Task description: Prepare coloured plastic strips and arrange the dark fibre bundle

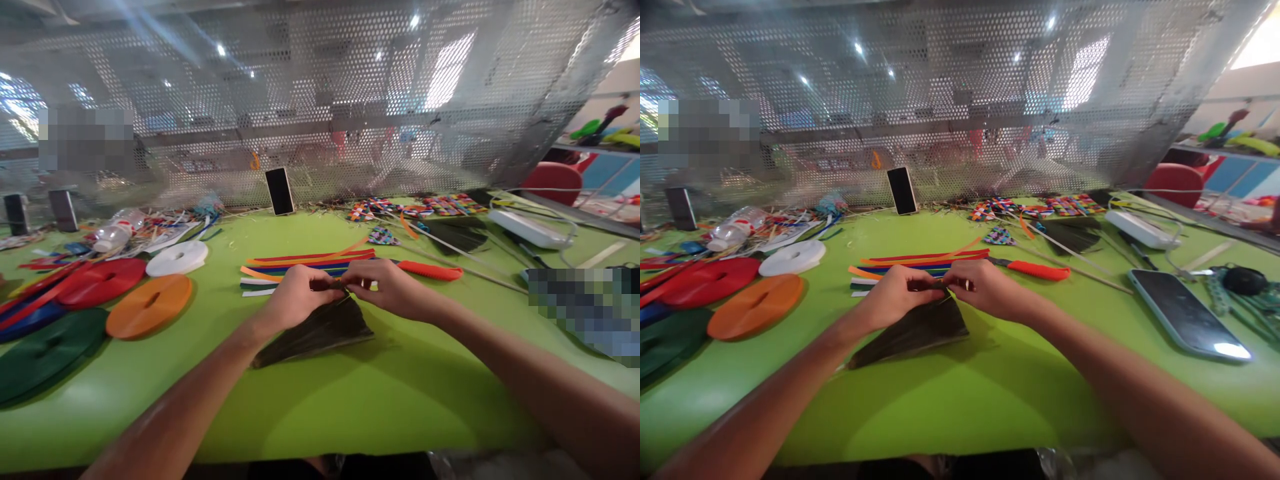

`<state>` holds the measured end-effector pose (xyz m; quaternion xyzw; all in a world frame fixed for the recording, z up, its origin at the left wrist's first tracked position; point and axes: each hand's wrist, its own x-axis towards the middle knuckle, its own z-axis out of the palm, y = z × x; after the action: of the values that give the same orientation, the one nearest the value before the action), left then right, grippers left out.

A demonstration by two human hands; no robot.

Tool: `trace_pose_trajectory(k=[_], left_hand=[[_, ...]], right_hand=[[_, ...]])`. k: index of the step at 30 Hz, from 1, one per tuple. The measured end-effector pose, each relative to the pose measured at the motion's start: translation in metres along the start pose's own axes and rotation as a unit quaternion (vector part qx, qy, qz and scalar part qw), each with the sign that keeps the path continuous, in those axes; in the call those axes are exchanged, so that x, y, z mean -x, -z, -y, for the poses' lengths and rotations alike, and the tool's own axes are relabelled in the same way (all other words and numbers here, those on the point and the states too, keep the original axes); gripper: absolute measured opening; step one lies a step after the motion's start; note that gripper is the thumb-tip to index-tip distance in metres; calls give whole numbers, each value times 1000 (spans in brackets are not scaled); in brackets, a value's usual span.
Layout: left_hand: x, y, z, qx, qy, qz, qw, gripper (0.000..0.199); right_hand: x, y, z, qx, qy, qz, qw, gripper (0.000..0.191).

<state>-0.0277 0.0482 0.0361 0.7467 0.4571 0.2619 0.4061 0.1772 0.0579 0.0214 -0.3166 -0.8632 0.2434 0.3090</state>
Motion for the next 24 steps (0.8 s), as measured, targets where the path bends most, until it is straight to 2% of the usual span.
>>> trace_pose_trajectory(k=[3, 6, 10, 14, 21, 24], left_hand=[[0, 4, -1, 9, 0, 21, 1000, 23], [1, 8, -2, 2, 3, 39, 999, 25], [2, 8, -4, -19, 10, 35, 999, 25], [2, 5, -5, -30, -13, 38, 999, 20], [2, 8, -6, -61, -50, 86, 993, 17], [2, 8, -7, -56, -48, 83, 994, 18]], right_hand=[[1, 3, 1, 35, 51, -1, 998, 19], [2, 7, 3, 40, 71, 10, 997, 19], [3, 7, 4, 23, 41, 14, 999, 15], [3, 3, 4, 18, 38, 12, 999, 14], [2, 0, 6, 36, 48, 20, 998, 16], [1, 0, 4, 8, 13, 18, 1000, 14]])
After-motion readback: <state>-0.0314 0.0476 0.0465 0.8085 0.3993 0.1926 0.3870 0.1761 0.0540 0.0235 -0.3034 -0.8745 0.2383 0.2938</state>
